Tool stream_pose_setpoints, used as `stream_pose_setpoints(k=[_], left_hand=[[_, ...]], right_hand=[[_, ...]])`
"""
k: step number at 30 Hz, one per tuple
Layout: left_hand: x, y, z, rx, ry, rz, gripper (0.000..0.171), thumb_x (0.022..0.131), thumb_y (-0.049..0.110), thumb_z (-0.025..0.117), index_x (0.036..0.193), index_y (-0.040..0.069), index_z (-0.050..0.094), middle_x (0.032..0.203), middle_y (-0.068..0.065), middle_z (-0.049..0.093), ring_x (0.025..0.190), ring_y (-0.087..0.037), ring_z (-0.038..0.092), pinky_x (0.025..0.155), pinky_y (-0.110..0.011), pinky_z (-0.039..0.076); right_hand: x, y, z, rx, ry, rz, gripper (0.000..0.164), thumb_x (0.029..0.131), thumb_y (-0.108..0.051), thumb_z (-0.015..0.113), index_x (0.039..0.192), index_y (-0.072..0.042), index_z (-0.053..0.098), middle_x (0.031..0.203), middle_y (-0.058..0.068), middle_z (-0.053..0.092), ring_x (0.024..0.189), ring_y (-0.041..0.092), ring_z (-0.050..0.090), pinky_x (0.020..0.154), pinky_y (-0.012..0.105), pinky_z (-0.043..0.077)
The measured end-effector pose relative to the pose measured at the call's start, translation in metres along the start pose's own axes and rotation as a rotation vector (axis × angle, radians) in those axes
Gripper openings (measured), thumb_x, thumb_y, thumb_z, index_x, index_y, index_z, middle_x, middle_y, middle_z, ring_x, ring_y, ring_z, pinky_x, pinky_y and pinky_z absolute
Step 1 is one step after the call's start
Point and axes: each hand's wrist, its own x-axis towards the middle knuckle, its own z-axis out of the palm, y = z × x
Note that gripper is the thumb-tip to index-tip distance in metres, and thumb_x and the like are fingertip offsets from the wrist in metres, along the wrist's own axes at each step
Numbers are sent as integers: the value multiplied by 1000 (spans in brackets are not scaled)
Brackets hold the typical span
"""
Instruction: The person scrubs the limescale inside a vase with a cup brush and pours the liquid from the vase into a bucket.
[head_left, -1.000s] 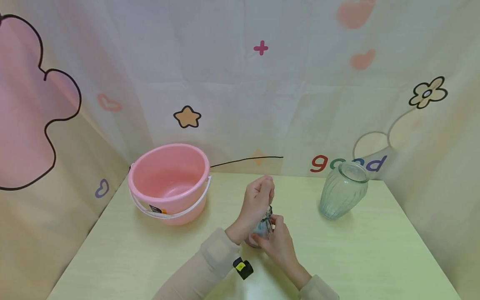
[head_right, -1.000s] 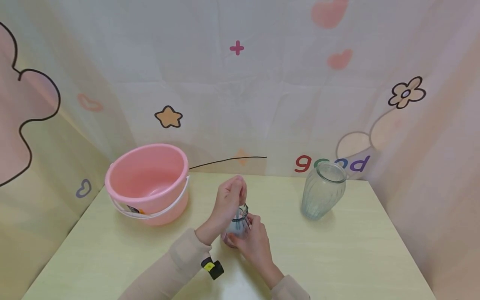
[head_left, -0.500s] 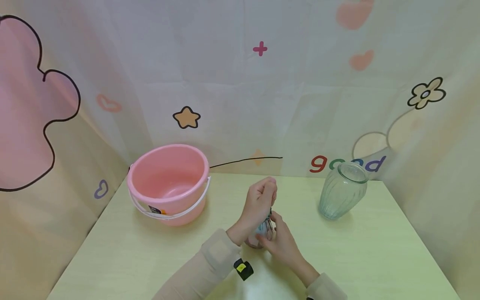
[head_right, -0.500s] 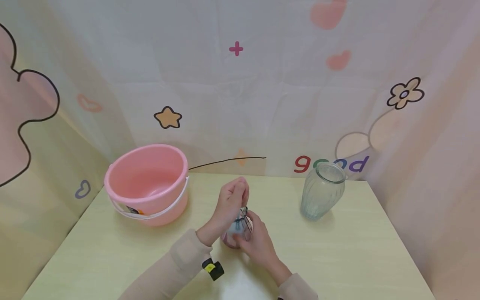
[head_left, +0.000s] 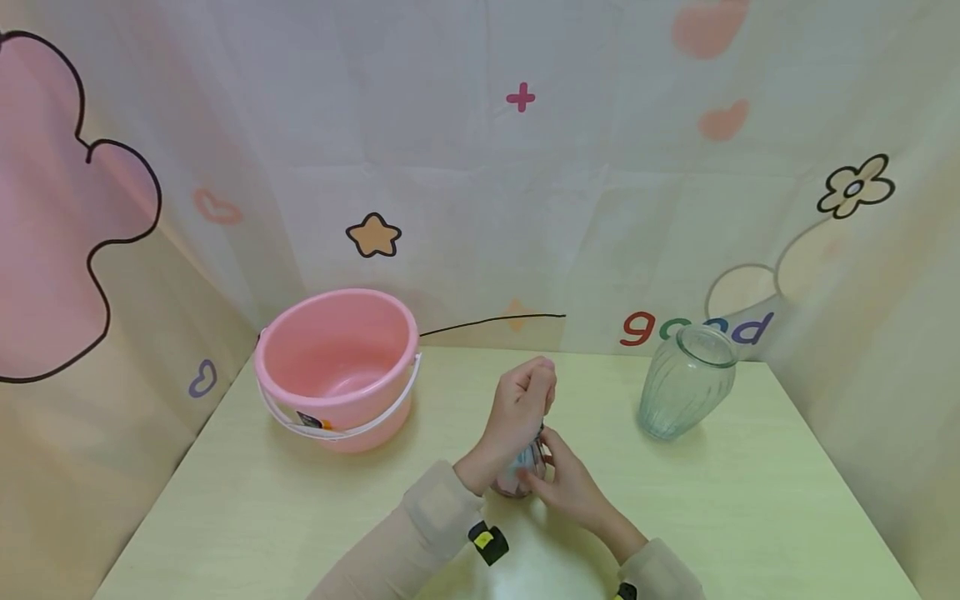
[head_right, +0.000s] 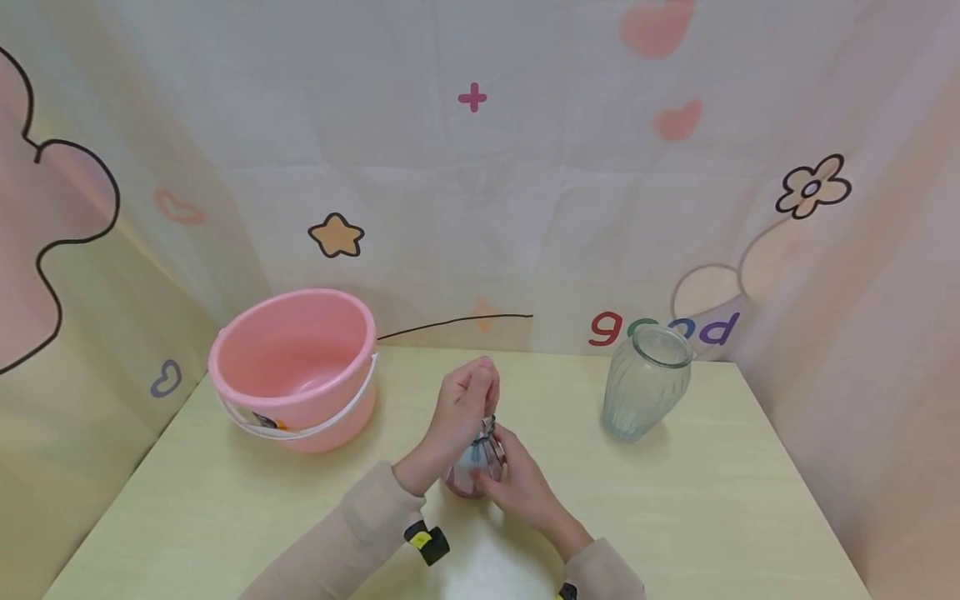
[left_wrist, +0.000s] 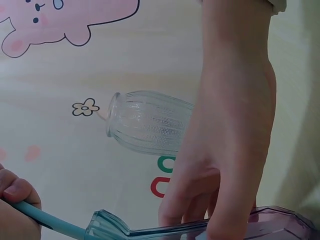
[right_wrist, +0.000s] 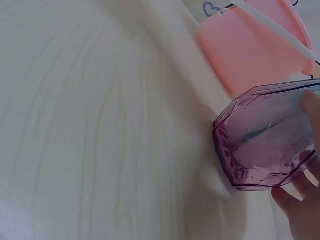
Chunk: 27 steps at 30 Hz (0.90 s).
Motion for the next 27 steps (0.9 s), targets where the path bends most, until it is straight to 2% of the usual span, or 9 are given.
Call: stream_pose_setpoints(k=[3,6,10,12,17,19,24,27], left_hand=[[0,4,-1,-8,-19,-11,31,91,10,35,61,7,38,51,-3,32,45,-19,29,46,-25,26],[-1,18,-3,-5,-34,-7,29,90,7,34,61,6,37,51,-1,32,45,-17,30,46,-25,26],[-2,37,-3,11,-24,11,30,90,7,34,60,6,36,50,0,32,45,-15,30,47,-24,26],[-1,40,-3,12,-12,17,31,91,8,34,60,6,36,50,0,33,45,-15,31,47,-24,27],[7,26,-3,9,25,7,34,92,12,36,58,9,38,50,0,33,45,-18,31,47,-25,27],[10,19,-3,8,40,9,34,92,13,36,58,9,38,50,-1,33,45,-19,31,46,-25,26],[14,21,-3,8,60,57,33,92,19,36,60,10,37,51,-5,31,45,-20,29,42,-26,22],[14,22,-2,4,56,64,31,91,19,36,61,10,36,51,-6,31,44,-20,27,41,-27,20]], right_hand=[[0,-15,-5,-1,0,2,56,78,-1,65,126,2,37,120,17,49,109,28,46,84,44,46],[0,-20,-6,-2,9,14,54,77,-1,66,124,1,39,119,16,50,109,29,46,82,44,47],[0,-15,-3,7,24,17,53,76,-1,67,122,0,40,119,15,50,110,30,46,80,43,48],[0,-6,0,15,34,27,55,75,-2,68,123,-1,40,120,14,50,111,29,46,80,44,48],[1,16,9,6,63,68,58,73,-7,72,122,-7,42,122,7,51,113,23,45,80,41,49],[1,19,10,-3,71,81,58,73,-10,73,122,-9,42,121,4,51,112,20,46,80,38,49],[1,17,11,-30,100,89,56,72,-12,74,119,-9,43,116,3,53,108,17,48,78,34,49],[0,17,12,-46,118,92,56,70,-11,75,117,-9,44,113,3,53,105,17,49,76,33,50]])
